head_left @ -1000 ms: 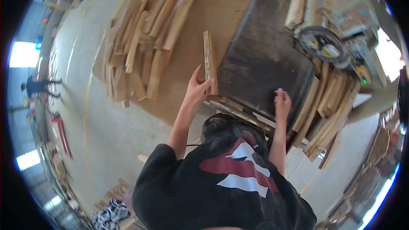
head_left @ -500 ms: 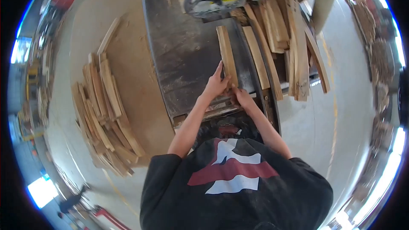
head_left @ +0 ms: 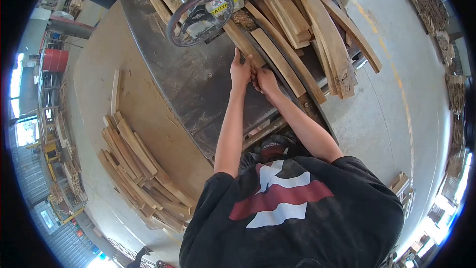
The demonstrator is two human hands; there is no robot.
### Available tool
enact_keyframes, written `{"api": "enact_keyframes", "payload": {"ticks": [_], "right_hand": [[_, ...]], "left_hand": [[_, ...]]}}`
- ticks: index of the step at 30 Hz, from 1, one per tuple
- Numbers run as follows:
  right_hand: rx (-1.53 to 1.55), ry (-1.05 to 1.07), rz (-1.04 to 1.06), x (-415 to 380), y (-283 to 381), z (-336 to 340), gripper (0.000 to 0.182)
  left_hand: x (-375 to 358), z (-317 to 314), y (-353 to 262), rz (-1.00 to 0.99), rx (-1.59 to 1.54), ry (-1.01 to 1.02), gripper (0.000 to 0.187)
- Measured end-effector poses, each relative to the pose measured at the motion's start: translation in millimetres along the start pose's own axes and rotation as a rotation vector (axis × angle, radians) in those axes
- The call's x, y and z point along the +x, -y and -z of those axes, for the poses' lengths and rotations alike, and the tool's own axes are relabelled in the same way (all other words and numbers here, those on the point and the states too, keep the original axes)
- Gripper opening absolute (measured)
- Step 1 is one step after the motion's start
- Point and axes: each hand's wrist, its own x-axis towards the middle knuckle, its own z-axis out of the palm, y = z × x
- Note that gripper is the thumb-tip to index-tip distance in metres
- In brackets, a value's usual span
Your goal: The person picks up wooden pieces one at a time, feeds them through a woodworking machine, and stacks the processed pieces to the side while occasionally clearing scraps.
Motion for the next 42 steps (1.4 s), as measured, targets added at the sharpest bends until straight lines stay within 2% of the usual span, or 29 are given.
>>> {"api": "enact_keyframes", "payload": {"ticks": [2, 9, 10, 15, 17, 20, 21, 22, 23, 24, 25, 26, 27, 28, 30, 31, 32, 33, 34, 36, 38, 39, 40, 41, 42], "right_hand": [[0.010, -0.067, 0.045, 12.5, 11.7, -14.0, 0.044], [0.033, -0.069, 0.053, 31.0, 15.9, -28.2, 0.044], [0.012, -0.046, 0.028, 30.9, 15.4, -24.6, 0.044], [0.002, 0.044, -0.082, 20.1, 12.1, -14.0, 0.044], [-0.093, 0.014, -0.112, 23.4, 13.2, -14.4, 0.042], [-0.052, 0.054, -0.111, 46.1, 13.1, -21.9, 0.041], [-0.046, 0.056, -0.039, 65.3, 17.6, -31.7, 0.043], [-0.035, 0.064, 0.045, 82.9, 21.2, -42.8, 0.046], [-0.161, -0.032, 0.111, 91.5, 27.6, -58.1, 0.046], [-0.274, -0.129, 0.211, 98.6, 40.3, -75.5, 0.048], [-0.354, -0.261, 0.569, 111.3, 28.3, -85.3, 0.056], [-0.293, -0.238, 0.548, 106.9, 42.8, -94.3, 0.059], [-0.366, -0.121, 0.406, 127.4, 40.2, -86.6, 0.057], [-0.295, -0.095, 0.297, 116.9, 55.3, -91.8, 0.051], [-0.311, -0.027, 0.362, 132.4, 64.4, -88.8, 0.048], [-0.306, 0.029, 0.389, 134.2, 59.3, -88.8, 0.046], [-0.343, 0.050, 0.433, 128.8, 59.3, -87.1, 0.045], [-0.385, 0.076, 0.471, 122.4, 55.0, -86.1, 0.045], [-0.542, 0.088, 0.595, 108.2, 52.8, -80.9, 0.041], [-0.593, 0.128, 0.736, 81.7, 35.1, -69.7, 0.036], [-0.698, 0.048, 0.852, 51.6, 8.1, -56.6, 0.033], [-0.717, 0.017, 1.006, 41.9, -7.8, -46.9, 0.033], [-0.737, 0.038, 0.996, 36.7, -21.5, -27.9, 0.032], [-0.757, 0.018, 1.075, 18.1, -27.1, -22.2, 0.031], [-0.825, 0.007, 1.003, 3.9, -31.9, -16.2, 0.030]], "left_hand": [[12.7, 7.8, -3.6, -0.020, 0.024, -0.013, 0.071], [34.9, 16.7, -1.5, -0.096, 0.053, -0.052, 0.072], [46.0, 12.7, 20.2, -0.211, 0.066, -0.101, 0.073], [22.0, 20.8, 11.4, -0.114, -0.017, -0.072, 0.074], [19.8, 24.5, 12.1, -0.066, -0.084, -0.014, 0.074], [28.4, 26.8, 11.2, -0.148, -0.042, -0.138, 0.066], [28.0, 28.9, 12.5, -0.150, -0.046, -0.152, 0.066], [27.7, 31.6, 17.5, -0.236, -0.256, -0.205, 0.059], [33.9, 37.2, 19.1, -0.349, -0.465, -0.250, 0.053], [39.5, 43.6, 35.8, -0.378, -0.541, -0.230, 0.045], [31.5, 51.2, 38.6, -0.431, -0.340, -0.360, 0.043], [28.4, 56.0, 44.7, -0.345, -0.492, -0.262, 0.041], [27.9, 51.6, 55.9, -0.480, -0.510, -0.333, 0.042], [-1.2, 61.1, 38.9, -0.282, -0.605, -0.181, 0.041], [-17.6, 66.1, 44.2, -0.316, -0.507, -0.111, 0.036], [-23.2, 72.7, 54.3, -0.314, -0.518, -0.145, 0.036], [-24.6, 83.5, 63.9, -0.460, -0.329, -0.176, 0.032], [-31.8, 100.6, 79.9, -0.585, -0.136, -0.212, 0.030], [-46.6, 125.1, 79.6, -0.630, 0.046, -0.351, 0.031], [-76.9, 179.4, 74.2, -0.717, 0.258, -0.584, 0.033], [-107.2, 243.7, 87.1, -0.575, 0.489, -0.824, 0.032], [-126.3, 278.1, 89.8, -0.496, 0.583, -0.983, 0.039], [-144.7, 304.0, 103.5, -0.393, 0.747, -1.190, 0.051], [-161.0, 331.3, 112.0, -0.226, 0.858, -1.338, 0.063], [-180.7, 357.0, 114.6, -0.071, 0.934, -1.408, 0.068]]}}
